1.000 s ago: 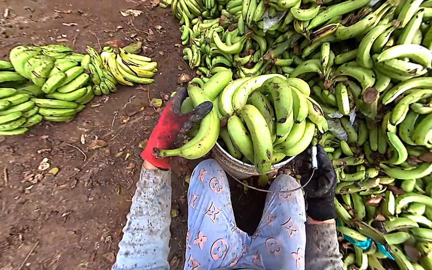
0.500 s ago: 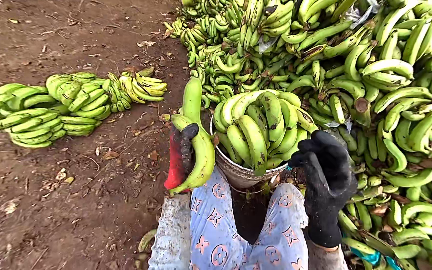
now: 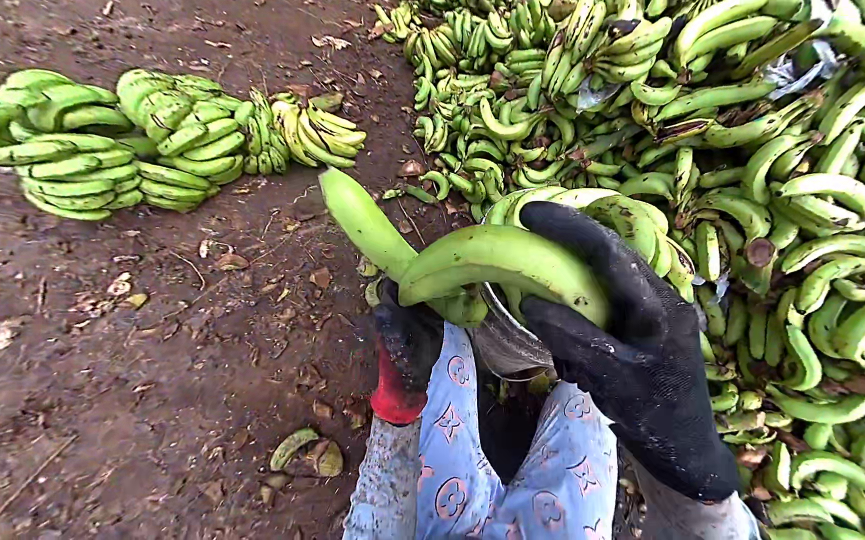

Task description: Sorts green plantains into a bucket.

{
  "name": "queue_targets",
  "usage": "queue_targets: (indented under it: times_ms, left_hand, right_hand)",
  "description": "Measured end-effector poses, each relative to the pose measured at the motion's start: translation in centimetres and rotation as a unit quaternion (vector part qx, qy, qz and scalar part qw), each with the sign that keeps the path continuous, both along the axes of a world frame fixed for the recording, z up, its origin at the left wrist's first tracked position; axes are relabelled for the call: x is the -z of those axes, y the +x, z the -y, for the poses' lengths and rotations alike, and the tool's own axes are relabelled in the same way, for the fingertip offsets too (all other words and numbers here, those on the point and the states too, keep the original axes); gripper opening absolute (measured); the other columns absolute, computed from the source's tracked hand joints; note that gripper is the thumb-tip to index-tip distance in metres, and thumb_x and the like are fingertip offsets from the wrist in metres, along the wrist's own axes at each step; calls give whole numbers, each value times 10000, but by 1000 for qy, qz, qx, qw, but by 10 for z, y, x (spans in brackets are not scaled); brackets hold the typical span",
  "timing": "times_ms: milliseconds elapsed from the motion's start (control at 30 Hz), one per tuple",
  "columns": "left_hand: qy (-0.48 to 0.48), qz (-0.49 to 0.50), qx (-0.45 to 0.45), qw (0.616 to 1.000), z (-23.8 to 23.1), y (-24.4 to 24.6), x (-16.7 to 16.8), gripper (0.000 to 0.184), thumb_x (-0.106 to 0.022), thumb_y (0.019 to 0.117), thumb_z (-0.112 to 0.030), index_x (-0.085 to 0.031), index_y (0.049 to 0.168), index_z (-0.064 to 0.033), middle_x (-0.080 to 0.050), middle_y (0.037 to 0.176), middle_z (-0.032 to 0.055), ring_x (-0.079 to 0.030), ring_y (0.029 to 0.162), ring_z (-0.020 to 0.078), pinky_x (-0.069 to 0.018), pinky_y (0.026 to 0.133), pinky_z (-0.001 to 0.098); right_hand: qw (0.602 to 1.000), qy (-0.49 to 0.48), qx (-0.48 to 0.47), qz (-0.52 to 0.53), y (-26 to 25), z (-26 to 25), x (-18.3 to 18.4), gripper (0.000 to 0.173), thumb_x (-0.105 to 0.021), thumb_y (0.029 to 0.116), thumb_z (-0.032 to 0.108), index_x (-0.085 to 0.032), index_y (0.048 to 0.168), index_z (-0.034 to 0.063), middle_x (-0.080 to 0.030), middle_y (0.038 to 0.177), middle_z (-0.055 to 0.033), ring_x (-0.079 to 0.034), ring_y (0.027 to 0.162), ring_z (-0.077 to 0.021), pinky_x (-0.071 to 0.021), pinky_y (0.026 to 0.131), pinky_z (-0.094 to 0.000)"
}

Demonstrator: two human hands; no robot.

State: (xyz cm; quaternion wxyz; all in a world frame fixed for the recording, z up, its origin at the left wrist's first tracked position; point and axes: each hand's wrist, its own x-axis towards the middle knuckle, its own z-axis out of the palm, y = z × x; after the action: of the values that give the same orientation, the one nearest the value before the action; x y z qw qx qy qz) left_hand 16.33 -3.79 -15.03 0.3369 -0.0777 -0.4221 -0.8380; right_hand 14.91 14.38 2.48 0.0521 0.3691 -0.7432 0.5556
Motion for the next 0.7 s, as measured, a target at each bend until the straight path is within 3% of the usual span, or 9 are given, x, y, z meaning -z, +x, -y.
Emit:
queue_targets:
  times_ms: [67, 167, 200, 267, 333, 400, 433, 533, 700]
  left_hand:
    - [42, 7, 28, 999, 2, -4, 7, 565, -582, 906, -708, -637, 1271, -280, -717, 1153, -58, -691, 1065, 102, -595, 919, 346]
    - [122, -14, 81, 989, 10, -7, 21, 381, -640, 989, -388, -655, 1276, -137, -711, 1180, 76, -712, 1034, 218, -619, 861, 408]
    - [130, -29, 87, 987, 13, -8, 24, 399, -661, 969, -357, -637, 1296, -129, -695, 1213, 90, -711, 1034, 232, -624, 838, 412]
    - [120, -53, 81, 988, 17, -6, 30, 497, -673, 955, -381, -582, 1389, -156, -645, 1317, 93, -692, 1081, 237, -621, 840, 406]
    - [126, -49, 69, 988, 21, -5, 29, 469, -645, 969, -344, -574, 1397, -167, -646, 1334, 95, -693, 1098, 252, -619, 852, 427]
    - [125, -34, 58, 990, 21, -2, 23, 437, -602, 995, -304, -567, 1404, -153, -654, 1325, 84, -687, 1128, 245, -611, 900, 433]
    - [118, -33, 54, 991, 21, -2, 23, 436, -604, 996, -302, -572, 1401, -144, -659, 1315, 83, -688, 1124, 240, -611, 903, 429]
    - [74, -11, 48, 996, 22, -6, 22, 469, -611, 1002, -326, -554, 1433, -150, -668, 1301, 85, -701, 1085, 222, -612, 880, 403]
    - [-55, 87, 43, 994, 21, -19, -36, 481, -605, 983, -230, -522, 1453, -172, -698, 1135, 56, -716, 901, 170, -631, 740, 338]
  right_hand:
    - [1000, 14, -14, 8, -17, -15, -27, 549, -689, 927, 122, -570, 1461, 170, -674, 1137, 3, -586, 612, -49, -519, 449, -190]
    - [987, 134, -21, -86, -66, -38, -67, 547, -679, 934, 124, -550, 1461, 194, -663, 1210, 45, -638, 757, -16, -553, 571, -161]
    - [977, 183, -35, -100, -91, -37, -82, 540, -683, 912, 129, -575, 1434, 217, -660, 1268, 78, -652, 828, 9, -561, 623, -150]
    - [959, 268, -80, -51, -143, -31, -100, 530, -713, 882, 102, -620, 1382, 252, -673, 1247, 88, -630, 756, 16, -524, 558, -151]
    - [933, 335, -120, 48, -192, -23, -98, 510, -708, 892, 25, -655, 1351, 241, -695, 1213, 28, -665, 771, -54, -567, 599, -204]
    - [893, 411, -141, 115, -231, -20, -80, 505, -663, 943, 13, -633, 1399, 228, -673, 1325, 3, -687, 1071, -96, -589, 893, -259]
    - [874, 441, -144, 144, -245, -19, -68, 506, -648, 954, -1, -625, 1416, 202, -671, 1341, -23, -673, 1128, -115, -559, 960, -286]
    - [849, 452, -167, 217, -265, -24, -41, 503, -621, 959, -60, -606, 1431, 113, -680, 1317, -80, -677, 1130, -132, -540, 997, -277]
    - [855, 456, -174, 174, -262, -36, -34, 487, -589, 995, 3, -586, 1458, 155, -659, 1371, -45, -652, 1177, -96, -511, 1024, -262]
